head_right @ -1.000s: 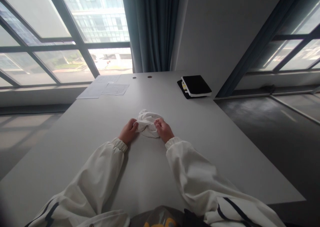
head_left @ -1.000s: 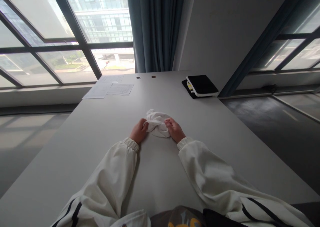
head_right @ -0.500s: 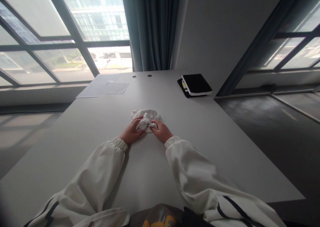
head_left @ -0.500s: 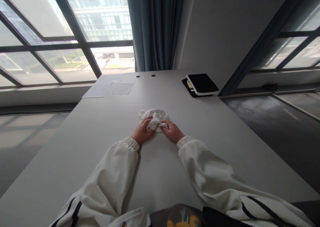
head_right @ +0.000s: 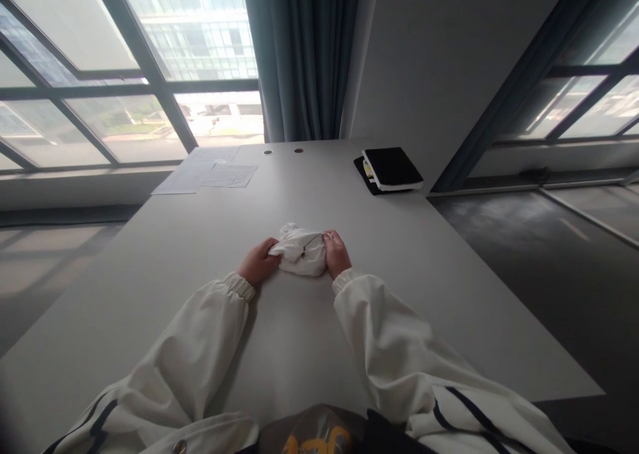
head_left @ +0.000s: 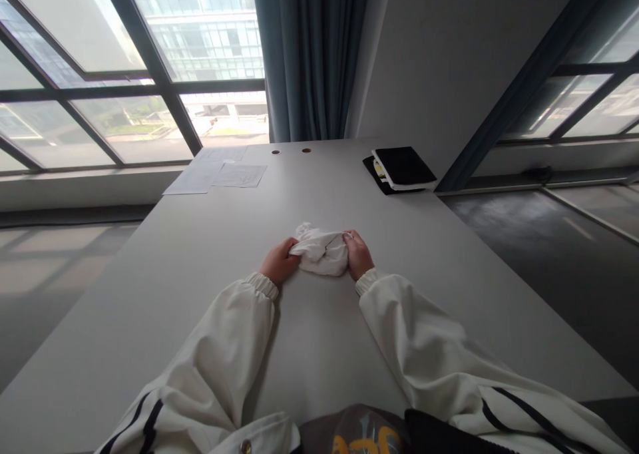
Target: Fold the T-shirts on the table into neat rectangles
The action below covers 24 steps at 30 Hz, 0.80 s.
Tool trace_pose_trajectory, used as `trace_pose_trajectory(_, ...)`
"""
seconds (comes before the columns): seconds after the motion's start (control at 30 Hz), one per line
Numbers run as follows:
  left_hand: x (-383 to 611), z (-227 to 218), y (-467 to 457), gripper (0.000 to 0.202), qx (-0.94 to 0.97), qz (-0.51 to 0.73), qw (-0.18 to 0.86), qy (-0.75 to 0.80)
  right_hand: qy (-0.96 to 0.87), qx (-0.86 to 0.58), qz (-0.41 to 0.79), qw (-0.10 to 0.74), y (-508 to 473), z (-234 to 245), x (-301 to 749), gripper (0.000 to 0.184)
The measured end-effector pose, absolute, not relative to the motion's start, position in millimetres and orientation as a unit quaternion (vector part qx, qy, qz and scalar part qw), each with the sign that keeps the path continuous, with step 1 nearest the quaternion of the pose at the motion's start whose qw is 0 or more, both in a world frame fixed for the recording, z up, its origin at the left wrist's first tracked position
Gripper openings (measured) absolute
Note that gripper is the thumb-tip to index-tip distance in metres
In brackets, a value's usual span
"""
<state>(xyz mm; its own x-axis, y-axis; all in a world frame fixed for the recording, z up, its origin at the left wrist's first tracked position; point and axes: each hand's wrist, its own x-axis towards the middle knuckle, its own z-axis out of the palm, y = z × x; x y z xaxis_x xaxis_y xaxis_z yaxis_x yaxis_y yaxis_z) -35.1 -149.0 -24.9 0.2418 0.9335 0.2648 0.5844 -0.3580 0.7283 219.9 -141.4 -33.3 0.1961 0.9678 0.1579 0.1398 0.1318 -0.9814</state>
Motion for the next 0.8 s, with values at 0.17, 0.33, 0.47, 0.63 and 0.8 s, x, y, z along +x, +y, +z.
trace_pose_trajectory(0.17,-33,-22,-154,0.018,0.732,0.361,0.302,0.493,-0.472,-0.567,0.338,0.584,-134,-46,223,0.025)
trace_pose_trajectory(0.33,-32,-17,-157,0.024,0.778,0.313,0.322,0.440,-0.459,-0.597,0.295,0.588,-126,-49,230,0.024)
trace_pose_trajectory(0.47,-31,-13,-157,0.026,0.838,0.279,0.297,0.363,-0.486,-0.601,0.179,0.609,-132,-36,234,0.019)
trace_pose_trajectory(0.63,-31,-23,-153,0.053,0.864,0.284,0.207,0.360,-0.706,-0.462,0.107,0.526,-163,-11,218,0.013)
trace_pose_trajectory(0.8,-33,-37,-147,0.058,0.836,0.280,0.176,0.437,-0.845,-0.347,0.173,0.368,-172,-8,196,0.020)
